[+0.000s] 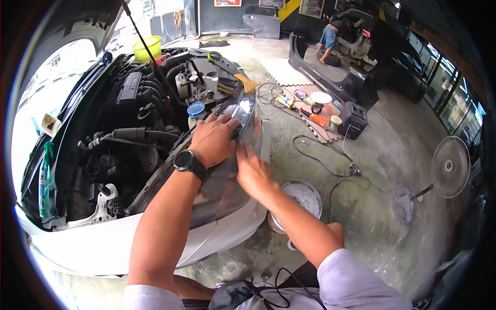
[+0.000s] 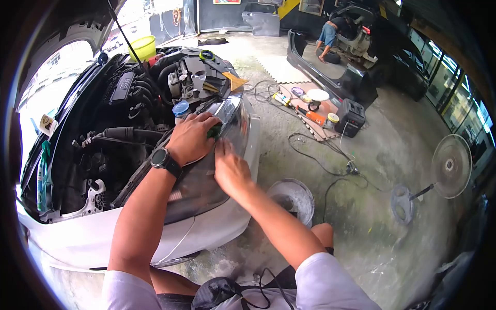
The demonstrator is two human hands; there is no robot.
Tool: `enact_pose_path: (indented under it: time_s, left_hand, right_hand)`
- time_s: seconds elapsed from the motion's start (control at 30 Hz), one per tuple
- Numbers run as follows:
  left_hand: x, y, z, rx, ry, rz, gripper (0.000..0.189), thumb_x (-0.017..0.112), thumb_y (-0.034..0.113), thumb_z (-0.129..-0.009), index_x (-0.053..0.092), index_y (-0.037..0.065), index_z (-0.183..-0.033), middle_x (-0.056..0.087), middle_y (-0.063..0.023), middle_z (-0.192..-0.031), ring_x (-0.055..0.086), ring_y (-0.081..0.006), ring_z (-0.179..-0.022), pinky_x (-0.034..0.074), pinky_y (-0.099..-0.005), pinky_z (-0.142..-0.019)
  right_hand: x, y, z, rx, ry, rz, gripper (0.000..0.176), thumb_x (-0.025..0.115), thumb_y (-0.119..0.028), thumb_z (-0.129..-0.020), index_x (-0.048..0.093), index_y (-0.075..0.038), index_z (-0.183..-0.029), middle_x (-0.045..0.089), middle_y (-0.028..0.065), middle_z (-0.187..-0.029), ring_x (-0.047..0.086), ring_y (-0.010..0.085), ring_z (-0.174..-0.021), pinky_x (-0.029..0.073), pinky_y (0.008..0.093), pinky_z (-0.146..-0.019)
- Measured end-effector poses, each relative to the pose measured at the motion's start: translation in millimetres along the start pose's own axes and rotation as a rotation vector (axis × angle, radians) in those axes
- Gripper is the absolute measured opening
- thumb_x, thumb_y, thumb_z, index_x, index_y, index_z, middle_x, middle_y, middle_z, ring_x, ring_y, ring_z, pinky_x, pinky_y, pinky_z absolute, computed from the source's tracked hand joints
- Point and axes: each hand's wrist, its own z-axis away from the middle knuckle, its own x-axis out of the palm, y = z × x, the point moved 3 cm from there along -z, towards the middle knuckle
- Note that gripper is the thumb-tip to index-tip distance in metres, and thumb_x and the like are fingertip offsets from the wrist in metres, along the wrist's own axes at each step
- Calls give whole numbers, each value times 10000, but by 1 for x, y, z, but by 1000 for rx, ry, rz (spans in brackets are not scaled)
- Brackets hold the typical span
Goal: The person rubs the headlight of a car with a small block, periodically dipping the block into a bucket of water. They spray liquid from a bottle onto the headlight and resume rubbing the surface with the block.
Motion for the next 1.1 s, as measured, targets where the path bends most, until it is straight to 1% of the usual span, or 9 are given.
enact_pose_path:
  time_s: [0.17,0.23,0.3,0.43,0.57,0.77,0.83,0.97,1.1]
  left_hand:
    - [2,-1,1,27,31,-12,524,746,222,-838,676,148,-1352,662,-76,-1349,618,-335,-1244,506,-527,-988]
    - [-3,0,0,3,-5,-13,523,745,221,-842,677,149,-1356,661,-74,-1356,616,-334,-1255,502,-525,-996]
    - [0,1,0,-6,-20,-2,544,740,242,-833,667,175,-1368,648,-62,-1399,612,-344,-1263,477,-554,-1026]
    - [-2,3,1,-5,-12,-7,527,742,224,-846,677,144,-1362,657,-82,-1381,611,-338,-1275,500,-528,-995]
    - [-3,3,1,3,12,-19,520,743,213,-823,687,155,-1336,667,-75,-1365,637,-351,-1221,494,-512,-1033]
    - [-4,3,0,32,43,-1,502,735,215,-827,703,140,-1323,686,-89,-1316,641,-345,-1206,502,-514,-996]
    - [-3,3,-1,35,31,-29,505,738,213,-826,703,142,-1325,690,-89,-1310,644,-347,-1202,503,-512,-999]
    - [-1,1,-1,9,26,21,514,751,208,-806,705,158,-1315,676,-70,-1352,639,-356,-1201,494,-514,-1041]
    - [-2,2,-1,21,30,-8,498,748,210,-811,710,153,-1304,684,-75,-1328,645,-350,-1193,498,-498,-1038]
  right_hand:
    - [-10,-12,0,147,-149,-15,465,506,23,-925,511,179,-1363,593,386,-1348,664,522,-1178,605,514,-944]
    - [-5,-27,20,-61,49,98,502,503,14,-928,481,198,-1394,555,404,-1414,663,532,-1185,621,520,-900]
    - [-13,-11,7,127,-158,-45,514,505,14,-927,470,205,-1403,550,398,-1429,672,520,-1172,613,513,-924]
    - [-5,1,-6,172,-87,-26,493,532,6,-920,500,209,-1368,589,400,-1369,664,488,-1211,600,502,-958]
    - [9,-18,28,-102,89,140,484,533,-1,-929,498,207,-1364,598,393,-1344,665,495,-1206,617,486,-936]
    - [-8,-7,-4,146,-147,-35,503,565,4,-912,498,197,-1371,554,400,-1401,667,519,-1182,637,490,-880]
    - [2,-19,21,-98,145,97,529,566,14,-892,480,192,-1383,556,402,-1381,683,526,-1138,637,499,-859]
    - [7,29,-19,214,-92,-101,524,502,28,-912,472,165,-1417,591,333,-1402,686,497,-1146,604,511,-934]
    - [15,24,-8,150,-13,-66,522,502,15,-918,492,164,-1418,583,375,-1404,657,505,-1216,604,498,-952]
